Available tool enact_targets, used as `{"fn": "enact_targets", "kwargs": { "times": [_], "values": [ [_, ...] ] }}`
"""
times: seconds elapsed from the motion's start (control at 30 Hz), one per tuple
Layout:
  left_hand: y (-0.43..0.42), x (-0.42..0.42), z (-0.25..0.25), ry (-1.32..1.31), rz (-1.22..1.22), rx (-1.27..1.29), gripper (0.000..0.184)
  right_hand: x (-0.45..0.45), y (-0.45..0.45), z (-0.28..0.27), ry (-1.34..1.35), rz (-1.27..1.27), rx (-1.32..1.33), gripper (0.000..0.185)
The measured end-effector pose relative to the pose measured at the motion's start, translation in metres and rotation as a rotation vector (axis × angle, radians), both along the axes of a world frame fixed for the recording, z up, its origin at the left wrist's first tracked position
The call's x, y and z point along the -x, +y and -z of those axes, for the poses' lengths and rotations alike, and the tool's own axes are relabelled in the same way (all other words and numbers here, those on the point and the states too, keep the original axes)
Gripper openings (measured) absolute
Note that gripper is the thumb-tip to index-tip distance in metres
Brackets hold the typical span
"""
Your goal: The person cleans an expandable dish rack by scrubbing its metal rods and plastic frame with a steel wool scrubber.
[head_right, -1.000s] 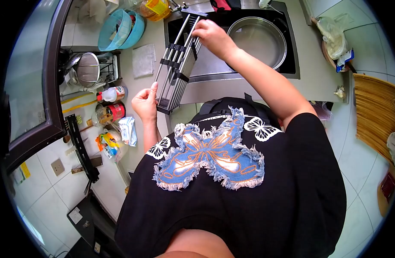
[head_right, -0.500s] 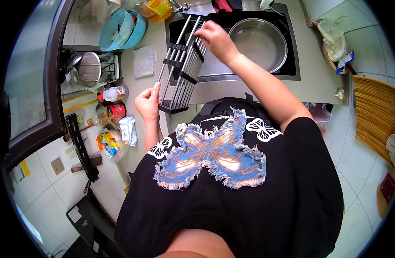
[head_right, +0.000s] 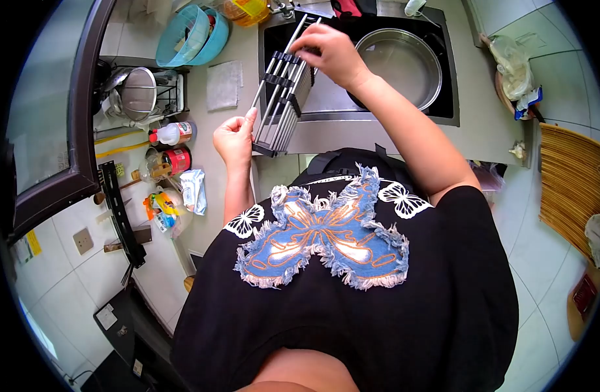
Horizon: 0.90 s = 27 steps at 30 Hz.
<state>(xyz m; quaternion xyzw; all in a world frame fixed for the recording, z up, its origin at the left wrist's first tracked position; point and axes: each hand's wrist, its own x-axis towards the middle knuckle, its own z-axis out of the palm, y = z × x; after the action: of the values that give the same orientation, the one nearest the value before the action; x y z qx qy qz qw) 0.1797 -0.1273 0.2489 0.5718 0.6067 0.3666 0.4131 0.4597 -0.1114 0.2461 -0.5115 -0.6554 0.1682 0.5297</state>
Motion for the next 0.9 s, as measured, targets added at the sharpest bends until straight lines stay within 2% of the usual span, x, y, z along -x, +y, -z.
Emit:
{"fn": "enact_targets", "kwargs": {
  "times": [0.03,0.1,0.17,0.3,0.37,0.43,0.5,0.63,0.73,0.9],
  "values": [
    [0.000,0.000,0.000,-0.004,0.001,0.001,0.040,-0.001,0.000,-0.001,-0.122,-0.111,-0.020,0.014],
    [0.002,0.000,0.000,0.117,0.016,-0.091,0.039,-0.004,0.004,0.009,-0.353,-0.153,0.042,0.012],
    [-0.001,-0.004,0.001,0.131,0.008,-0.105,0.039,-0.015,0.008,0.015,-0.357,-0.134,0.120,0.009],
    [-0.001,-0.005,0.000,0.239,0.016,-0.158,0.038,-0.005,0.001,0.017,-0.319,-0.199,0.071,0.009],
    [-0.002,-0.006,-0.006,0.263,0.025,-0.182,0.038,-0.008,0.003,0.017,-0.365,-0.185,0.052,0.009],
    [-0.007,-0.005,-0.007,0.292,0.029,-0.201,0.038,-0.024,0.014,0.023,-0.328,-0.093,0.140,0.009],
    [-0.008,-0.007,-0.008,0.246,0.041,-0.194,0.039,-0.024,0.015,0.024,-0.338,-0.176,0.096,0.008],
    [-0.011,-0.004,-0.011,0.306,0.049,-0.208,0.039,-0.020,0.006,0.024,-0.404,-0.158,0.079,0.009],
    [-0.013,-0.006,-0.010,0.278,0.048,-0.208,0.040,-0.026,0.001,0.022,-0.163,0.015,0.115,0.009],
    [-0.010,-0.008,-0.011,0.272,0.014,-0.153,0.039,-0.007,-0.010,0.017,-0.170,-0.064,0.050,0.009]
  ]
}}
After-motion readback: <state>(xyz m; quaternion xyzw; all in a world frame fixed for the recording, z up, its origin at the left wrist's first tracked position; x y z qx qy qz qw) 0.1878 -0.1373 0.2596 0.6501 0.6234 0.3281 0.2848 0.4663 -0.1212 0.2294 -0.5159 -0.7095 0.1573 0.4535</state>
